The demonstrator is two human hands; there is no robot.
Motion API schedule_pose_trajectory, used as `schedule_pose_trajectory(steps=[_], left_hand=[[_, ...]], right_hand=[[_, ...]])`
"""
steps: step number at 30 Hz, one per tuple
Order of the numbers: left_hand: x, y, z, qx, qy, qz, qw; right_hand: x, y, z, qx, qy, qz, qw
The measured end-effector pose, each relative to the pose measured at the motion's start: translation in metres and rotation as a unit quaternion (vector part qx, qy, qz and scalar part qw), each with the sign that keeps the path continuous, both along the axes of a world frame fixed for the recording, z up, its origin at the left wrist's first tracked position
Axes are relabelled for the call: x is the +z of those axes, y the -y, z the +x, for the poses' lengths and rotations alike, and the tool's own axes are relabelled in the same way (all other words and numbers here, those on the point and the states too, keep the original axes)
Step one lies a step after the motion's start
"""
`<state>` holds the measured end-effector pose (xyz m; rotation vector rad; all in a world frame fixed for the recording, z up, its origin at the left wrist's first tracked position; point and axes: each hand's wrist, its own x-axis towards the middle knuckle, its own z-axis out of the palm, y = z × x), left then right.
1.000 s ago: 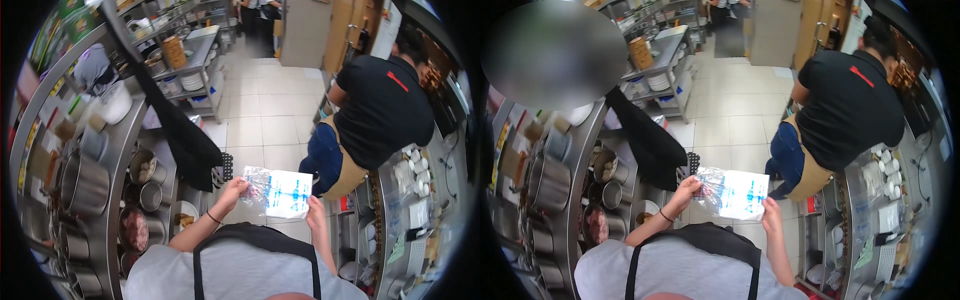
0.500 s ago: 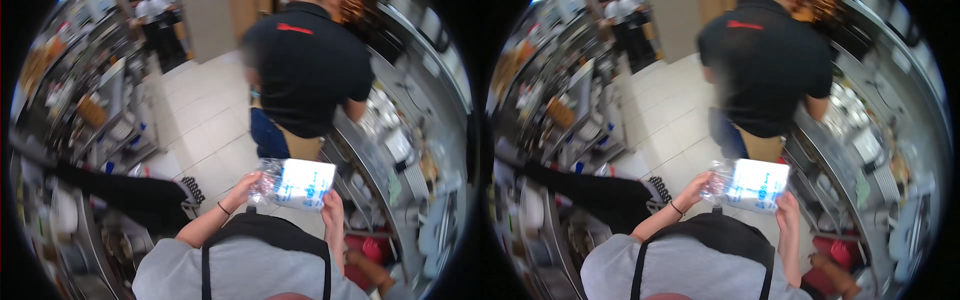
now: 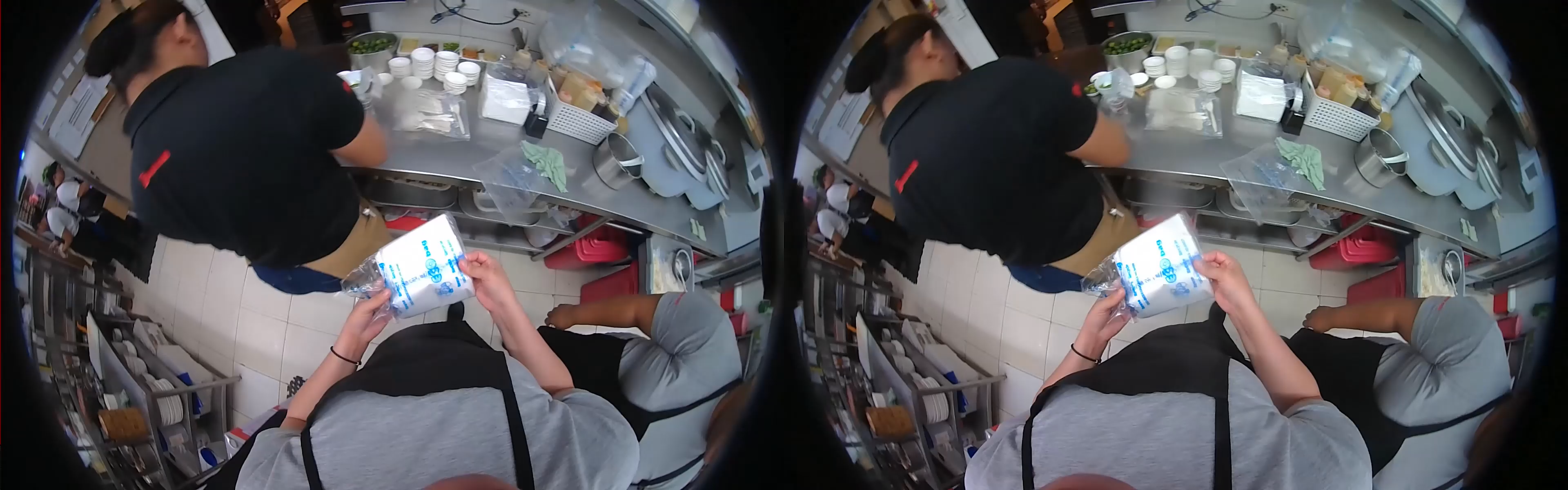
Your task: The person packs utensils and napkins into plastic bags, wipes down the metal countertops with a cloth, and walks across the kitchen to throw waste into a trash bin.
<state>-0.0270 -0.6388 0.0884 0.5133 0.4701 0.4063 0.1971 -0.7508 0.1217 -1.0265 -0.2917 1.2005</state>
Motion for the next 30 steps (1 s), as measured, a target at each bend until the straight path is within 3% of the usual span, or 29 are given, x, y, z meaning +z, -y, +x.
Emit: schedule_pose_trajectory(steps=[3,5,9,10,11,12,14,15,17,19,20,21,22,24,25,26,27,29,30], left_hand=[[0.000,-0.021,0.084,0.027,-0.079,0.015,0.996],[-0.026,-0.032,0.121,0.024,-0.103,-0.003,0.994],[-0.041,-0.040,0.166,0.035,-0.121,-0.027,0.992],[-0.035,-0.045,0.173,0.033,-0.127,-0.023,0.991],[-0.030,-0.052,0.184,0.029,-0.130,-0.018,0.991],[-0.025,-0.056,0.195,0.047,-0.123,0.002,0.991],[-0.026,-0.071,0.213,0.066,-0.137,0.019,0.988],[-0.022,-0.073,0.220,0.066,-0.152,0.006,0.986],[-0.019,-0.071,0.234,0.094,-0.179,0.016,0.979],[-0.007,-0.066,0.250,0.079,-0.180,0.004,0.981],[-0.006,-0.065,0.261,0.076,-0.192,-0.007,0.978],[-0.011,-0.068,0.275,0.057,-0.202,-0.009,0.978],[-0.014,-0.071,0.285,0.030,-0.215,-0.014,0.976],[-0.014,-0.076,0.312,-0.046,-0.245,-0.016,0.968],[-0.017,-0.081,0.333,-0.076,-0.250,-0.022,0.965],[-0.018,-0.086,0.354,-0.120,-0.257,-0.004,0.959],[-0.019,-0.089,0.378,-0.166,-0.257,0.019,0.952],[-0.023,-0.086,0.426,-0.220,-0.216,0.051,0.950],[-0.026,-0.092,0.445,-0.238,-0.219,0.060,0.944]], right_hand=[[-0.023,-0.024,0.077,-0.089,0.018,-0.096,0.991],[-0.055,-0.030,0.143,-0.277,-0.006,-0.190,0.942],[-0.082,-0.054,0.259,-0.420,0.117,-0.127,0.891],[-0.106,-0.054,0.293,-0.473,0.292,-0.169,0.814],[-0.129,-0.046,0.326,-0.505,0.456,-0.206,0.703],[-0.127,-0.036,0.348,-0.509,0.450,-0.211,0.703],[-0.107,-0.011,0.389,-0.332,0.722,-0.443,0.415],[-0.110,0.011,0.404,-0.322,0.717,-0.460,0.414],[-0.114,0.062,0.435,-0.250,0.732,-0.254,0.581],[-0.105,0.149,0.427,-0.447,0.676,-0.388,0.439],[-0.125,0.175,0.434,-0.525,0.613,-0.428,0.407],[-0.166,0.190,0.441,-0.546,0.552,-0.465,0.426],[-0.224,0.196,0.446,-0.509,0.484,-0.510,0.496],[-0.343,0.156,0.429,-0.244,0.319,-0.530,0.747],[-0.376,0.125,0.404,-0.069,0.250,-0.445,0.857],[-0.398,0.091,0.367,0.078,0.195,-0.328,0.921],[-0.305,0.053,0.333,0.131,0.217,-0.212,0.944],[-0.289,0.036,0.281,0.196,0.267,-0.310,0.891],[-0.286,0.046,0.268,0.195,0.265,-0.296,0.897]])
